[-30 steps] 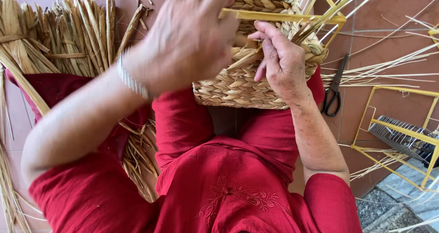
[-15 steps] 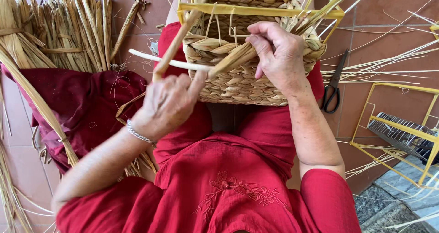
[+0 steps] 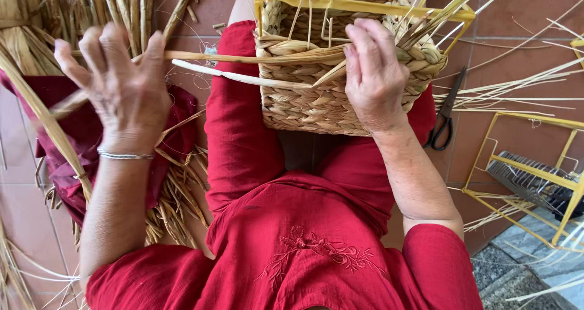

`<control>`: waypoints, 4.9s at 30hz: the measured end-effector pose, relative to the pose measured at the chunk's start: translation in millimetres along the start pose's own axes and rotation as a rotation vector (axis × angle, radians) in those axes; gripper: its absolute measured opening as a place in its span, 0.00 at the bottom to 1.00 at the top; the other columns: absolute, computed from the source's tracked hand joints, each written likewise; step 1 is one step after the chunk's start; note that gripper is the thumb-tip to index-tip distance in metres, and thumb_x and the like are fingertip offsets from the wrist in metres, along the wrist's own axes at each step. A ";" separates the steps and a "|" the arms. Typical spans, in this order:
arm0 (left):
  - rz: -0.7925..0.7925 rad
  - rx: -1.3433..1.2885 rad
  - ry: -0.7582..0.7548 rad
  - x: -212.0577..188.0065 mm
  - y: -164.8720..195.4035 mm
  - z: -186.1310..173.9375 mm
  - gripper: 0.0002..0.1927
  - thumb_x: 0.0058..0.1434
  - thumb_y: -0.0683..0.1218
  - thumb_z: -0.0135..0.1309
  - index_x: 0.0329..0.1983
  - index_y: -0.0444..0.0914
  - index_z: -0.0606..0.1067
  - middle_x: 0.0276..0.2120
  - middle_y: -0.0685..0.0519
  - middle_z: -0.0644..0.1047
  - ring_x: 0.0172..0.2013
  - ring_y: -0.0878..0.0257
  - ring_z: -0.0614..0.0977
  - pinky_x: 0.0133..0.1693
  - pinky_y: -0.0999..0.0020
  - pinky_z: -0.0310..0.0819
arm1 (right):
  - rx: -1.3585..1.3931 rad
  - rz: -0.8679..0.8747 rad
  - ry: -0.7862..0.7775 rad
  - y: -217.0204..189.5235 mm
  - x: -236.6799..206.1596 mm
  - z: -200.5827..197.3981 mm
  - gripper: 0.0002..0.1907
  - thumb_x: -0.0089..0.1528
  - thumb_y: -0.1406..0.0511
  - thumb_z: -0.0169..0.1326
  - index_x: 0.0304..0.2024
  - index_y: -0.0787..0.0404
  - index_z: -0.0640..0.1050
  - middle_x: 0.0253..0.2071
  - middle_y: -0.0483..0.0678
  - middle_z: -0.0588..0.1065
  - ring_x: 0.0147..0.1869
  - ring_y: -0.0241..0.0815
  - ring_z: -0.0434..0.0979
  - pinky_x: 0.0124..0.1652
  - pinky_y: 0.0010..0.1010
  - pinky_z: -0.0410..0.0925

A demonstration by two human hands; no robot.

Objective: The person weaves a basket using dried palm leaves, interlacing them through a yellow metal frame. They repeatedly pull the leaves through the structure and tighten the weave to build up the basket's sides.

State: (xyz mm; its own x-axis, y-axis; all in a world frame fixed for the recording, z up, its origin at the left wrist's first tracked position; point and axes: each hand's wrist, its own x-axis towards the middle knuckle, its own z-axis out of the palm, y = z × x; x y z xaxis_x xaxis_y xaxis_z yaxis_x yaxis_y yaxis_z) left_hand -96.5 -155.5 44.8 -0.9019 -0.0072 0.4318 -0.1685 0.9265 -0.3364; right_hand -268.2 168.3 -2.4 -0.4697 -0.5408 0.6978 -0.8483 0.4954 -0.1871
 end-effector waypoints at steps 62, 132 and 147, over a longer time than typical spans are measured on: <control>0.010 -0.744 0.235 46.4 109.7 28.7 0.18 0.62 0.45 0.64 0.54 0.42 0.76 0.54 0.46 0.70 0.55 0.49 0.71 0.57 0.49 0.61 | 0.192 0.054 -0.166 -19.7 31.6 -28.8 0.05 0.66 0.71 0.66 0.40 0.61 0.80 0.35 0.46 0.77 0.38 0.44 0.78 0.38 0.34 0.71; -0.109 -1.215 -0.034 19.6 77.0 41.3 0.12 0.72 0.45 0.60 0.52 0.35 0.72 0.44 0.48 0.75 0.47 0.50 0.78 0.47 0.58 0.72 | 0.135 0.169 -0.011 -39.8 51.5 8.7 0.16 0.60 0.73 0.68 0.46 0.70 0.76 0.38 0.53 0.72 0.26 0.33 0.69 0.22 0.22 0.66; -0.164 -0.344 0.379 20.3 58.9 -20.1 0.08 0.67 0.49 0.62 0.49 0.51 0.83 0.66 0.45 0.67 0.67 0.50 0.60 0.68 0.44 0.43 | 0.215 -0.037 -0.326 -53.7 64.5 -16.6 0.13 0.66 0.72 0.62 0.53 0.65 0.77 0.43 0.53 0.78 0.44 0.48 0.78 0.42 0.36 0.73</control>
State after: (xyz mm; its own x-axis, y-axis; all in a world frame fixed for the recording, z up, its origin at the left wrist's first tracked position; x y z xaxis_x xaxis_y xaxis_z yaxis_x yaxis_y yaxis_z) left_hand -116.7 -93.4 50.6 -0.6571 -0.0850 0.7490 -0.0980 0.9948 0.0269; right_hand -248.8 118.2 64.1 -0.4616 -0.7605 0.4568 -0.8817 0.3365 -0.3306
